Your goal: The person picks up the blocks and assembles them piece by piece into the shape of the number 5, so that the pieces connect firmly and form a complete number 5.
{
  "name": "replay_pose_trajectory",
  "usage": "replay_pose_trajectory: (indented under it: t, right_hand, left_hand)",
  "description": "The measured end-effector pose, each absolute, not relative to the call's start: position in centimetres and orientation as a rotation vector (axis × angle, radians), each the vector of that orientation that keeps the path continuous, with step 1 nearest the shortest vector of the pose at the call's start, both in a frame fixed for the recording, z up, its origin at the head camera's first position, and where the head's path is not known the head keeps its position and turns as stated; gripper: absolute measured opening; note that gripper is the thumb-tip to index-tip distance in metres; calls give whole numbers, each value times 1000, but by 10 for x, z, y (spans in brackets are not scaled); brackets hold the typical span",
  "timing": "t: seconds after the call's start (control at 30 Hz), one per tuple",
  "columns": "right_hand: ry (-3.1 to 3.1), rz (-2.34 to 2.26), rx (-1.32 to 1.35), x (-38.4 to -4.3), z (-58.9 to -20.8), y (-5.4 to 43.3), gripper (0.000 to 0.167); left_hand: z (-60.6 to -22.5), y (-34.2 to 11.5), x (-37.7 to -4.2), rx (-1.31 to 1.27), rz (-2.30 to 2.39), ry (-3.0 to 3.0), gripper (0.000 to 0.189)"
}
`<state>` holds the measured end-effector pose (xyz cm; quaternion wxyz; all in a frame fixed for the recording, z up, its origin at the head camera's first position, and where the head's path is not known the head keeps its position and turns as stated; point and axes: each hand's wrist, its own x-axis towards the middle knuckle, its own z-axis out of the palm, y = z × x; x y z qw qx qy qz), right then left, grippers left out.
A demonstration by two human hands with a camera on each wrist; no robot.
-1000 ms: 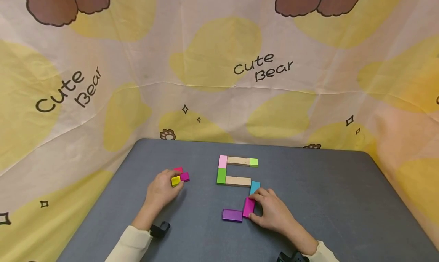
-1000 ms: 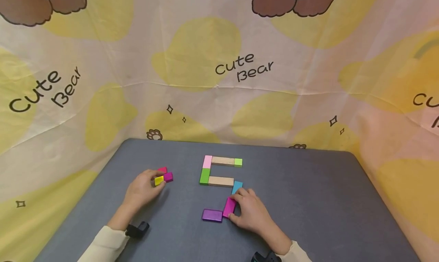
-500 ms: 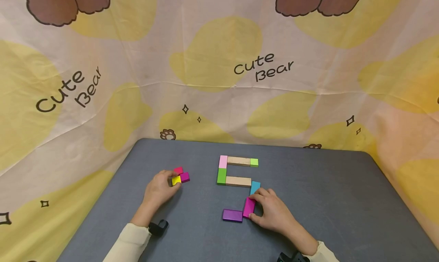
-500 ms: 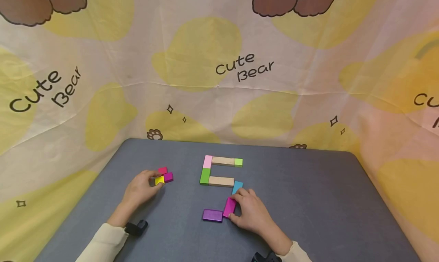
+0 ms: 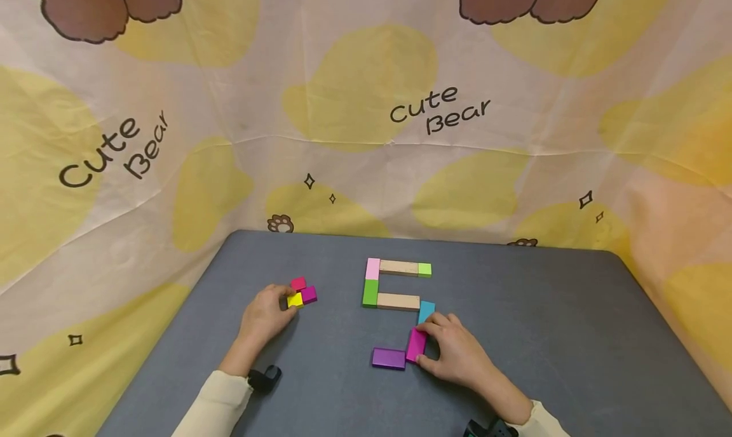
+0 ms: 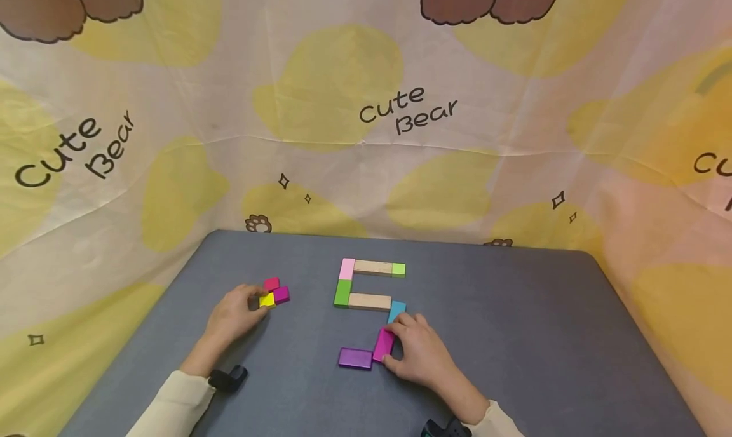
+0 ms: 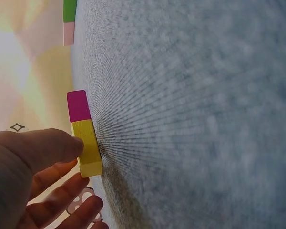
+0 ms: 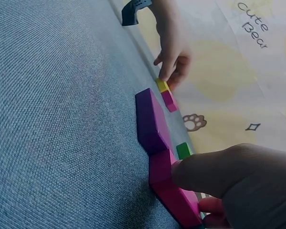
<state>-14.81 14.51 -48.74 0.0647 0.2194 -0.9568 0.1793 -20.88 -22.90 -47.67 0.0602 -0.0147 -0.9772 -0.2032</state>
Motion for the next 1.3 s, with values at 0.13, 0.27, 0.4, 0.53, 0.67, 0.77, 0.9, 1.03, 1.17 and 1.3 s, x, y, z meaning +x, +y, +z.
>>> replay_pose_trajectory:
  t: [0.13,0.27,0.4,0.53,0.67,0.77,0.9,1.03,1.17,1.3]
  right_hand:
    - [-2882,537,666,-148,-488,145,46]
    - [-2884,536,658,-148,-487,145,46]
    - [-2887,533,656,-148,-487,144,46]
    - [-2891,526,653,-148,-486,143,47]
    - [-2896,523,647,-148,-485,143,47]
    - [-2903,519,643,-148,-484,142,47]
    - [-2905,513,641,-148,-483,142,46]
    - [-2905,512,643,-147,-482,142,46]
    - [-2913,504,641,-147,-483,142,46]
    - [-2919,501,639,-147,-483,142,47]
  left_hand:
    - [-477,-230,-209,-40,-618,-2961,33]
    - [-477,-230,-211,-51,-610,-2965,34]
    - [-476,-231,-211,-55,-612,-2974,35]
    - [-475,-232,-209,-46,-631,-2986,34]
    - [-473,-233,-206,-38,-652,-2991,33]
    - [-471,-231,-201,-43,-674,-2986,32]
    - [-468,-226,-193,-73,-717,-2987,30]
    - [-468,-217,-184,-107,-783,-2990,28]
    - [-468,-204,-175,-147,-847,-2991,27]
    - [-470,-190,-169,-202,-903,-2991,26]
